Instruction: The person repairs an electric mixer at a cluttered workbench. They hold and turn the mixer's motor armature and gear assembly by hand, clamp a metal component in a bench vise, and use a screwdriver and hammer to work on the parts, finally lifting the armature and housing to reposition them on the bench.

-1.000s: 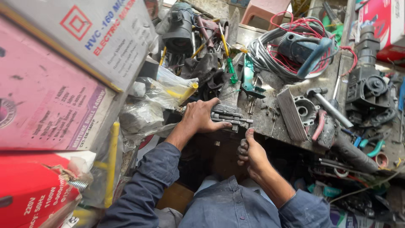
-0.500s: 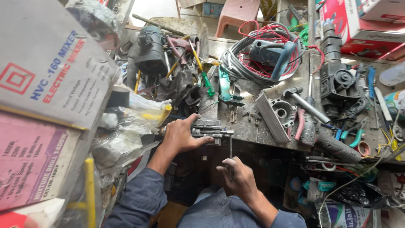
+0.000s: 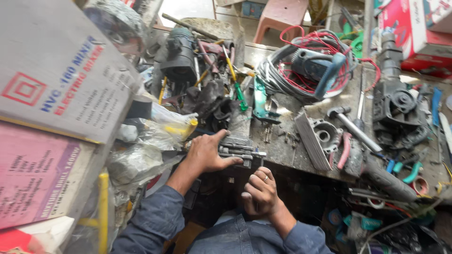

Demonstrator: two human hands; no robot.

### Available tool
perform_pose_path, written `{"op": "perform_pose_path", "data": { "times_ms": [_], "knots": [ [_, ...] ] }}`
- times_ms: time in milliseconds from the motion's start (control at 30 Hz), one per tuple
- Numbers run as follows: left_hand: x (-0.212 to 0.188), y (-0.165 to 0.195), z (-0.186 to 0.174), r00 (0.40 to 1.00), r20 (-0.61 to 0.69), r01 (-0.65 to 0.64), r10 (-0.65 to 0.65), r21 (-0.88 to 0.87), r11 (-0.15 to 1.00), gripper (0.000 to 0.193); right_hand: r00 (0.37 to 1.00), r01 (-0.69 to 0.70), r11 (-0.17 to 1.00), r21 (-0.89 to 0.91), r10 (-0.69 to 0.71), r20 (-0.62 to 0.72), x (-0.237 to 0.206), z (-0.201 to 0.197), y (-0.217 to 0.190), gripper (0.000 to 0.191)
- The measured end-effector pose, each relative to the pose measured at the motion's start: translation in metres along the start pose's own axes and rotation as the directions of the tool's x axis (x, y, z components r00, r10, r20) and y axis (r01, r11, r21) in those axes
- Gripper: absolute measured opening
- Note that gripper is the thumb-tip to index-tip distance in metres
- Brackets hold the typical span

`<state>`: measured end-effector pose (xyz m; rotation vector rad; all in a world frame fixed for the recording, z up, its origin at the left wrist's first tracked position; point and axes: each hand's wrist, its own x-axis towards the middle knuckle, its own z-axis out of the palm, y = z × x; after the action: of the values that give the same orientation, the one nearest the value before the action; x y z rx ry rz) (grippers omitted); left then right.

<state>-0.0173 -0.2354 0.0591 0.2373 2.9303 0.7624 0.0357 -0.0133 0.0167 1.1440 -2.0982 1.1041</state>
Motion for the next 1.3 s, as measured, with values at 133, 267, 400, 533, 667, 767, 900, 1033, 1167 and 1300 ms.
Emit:
{"op": "perform_pose_path", "data": {
  "times_ms": [133, 267, 400, 533, 667, 767, 900, 1033, 1167, 1300],
  "knots": [
    [0.002, -0.007, 0.002, 1.0, -0.019, -0.01, 0.01, -0.007, 1.0, 0.098, 0.954, -0.297, 0.954, 0.04, 0.299, -0.037, 0.035, -0.001, -0.02, 0.023],
    [0.001, -0.015, 0.011, 0.999, -0.038, -0.031, 0.03, -0.015, 0.999, 0.101, 0.711, -0.692, 0.722, -0.009, 0.684, 0.165, 0.077, -0.009, -0.001, 0.03],
    [0.0, -0.021, 0.017, 0.997, -0.053, -0.054, 0.052, -0.034, 0.998, 0.1, 0.561, -0.826, 0.556, 0.091, 0.826, 0.051, 0.125, 0.012, 0.083, 0.04],
    [0.0, -0.021, 0.014, 0.991, -0.104, -0.083, 0.08, -0.031, 0.996, 0.095, 0.432, -0.899, 0.428, 0.097, 0.901, 0.03, 0.121, 0.029, 0.132, 0.04],
    [-0.001, -0.019, 0.012, 0.994, -0.085, -0.073, 0.069, -0.044, 0.996, 0.094, 0.896, -0.443, 0.892, -0.093, 0.439, -0.061, 0.096, 0.013, 0.131, 0.03],
    [0.0, -0.018, 0.011, 0.992, -0.105, -0.074, 0.07, -0.04, 0.996, 0.094, 0.937, 0.063, 0.979, -0.196, 0.01, 0.35, 0.095, -0.022, 0.133, 0.029],
    [0.0, -0.018, 0.009, 0.995, -0.08, -0.065, 0.061, -0.054, 0.996, 0.095, 0.774, 0.397, 0.91, -0.117, -0.263, 0.576, 0.103, -0.049, 0.143, 0.063],
    [0.001, -0.018, 0.007, 0.996, -0.074, -0.062, 0.057, -0.058, 0.996, 0.096, 0.752, 0.442, 0.891, -0.108, -0.301, 0.587, 0.099, -0.038, 0.16, 0.059],
    [0.0, -0.018, 0.007, 0.996, -0.077, -0.047, 0.044, -0.041, 0.998, 0.097, 0.875, 0.232, 0.971, -0.058, -0.183, 0.448, 0.063, -0.017, 0.164, 0.05],
    [-0.002, -0.017, 0.008, 0.994, -0.099, -0.044, 0.04, -0.043, 0.998, 0.098, 0.916, -0.385, 0.921, 0.065, 0.373, 0.147, 0.003, 0.024, 0.114, 0.043]
  ]
}}
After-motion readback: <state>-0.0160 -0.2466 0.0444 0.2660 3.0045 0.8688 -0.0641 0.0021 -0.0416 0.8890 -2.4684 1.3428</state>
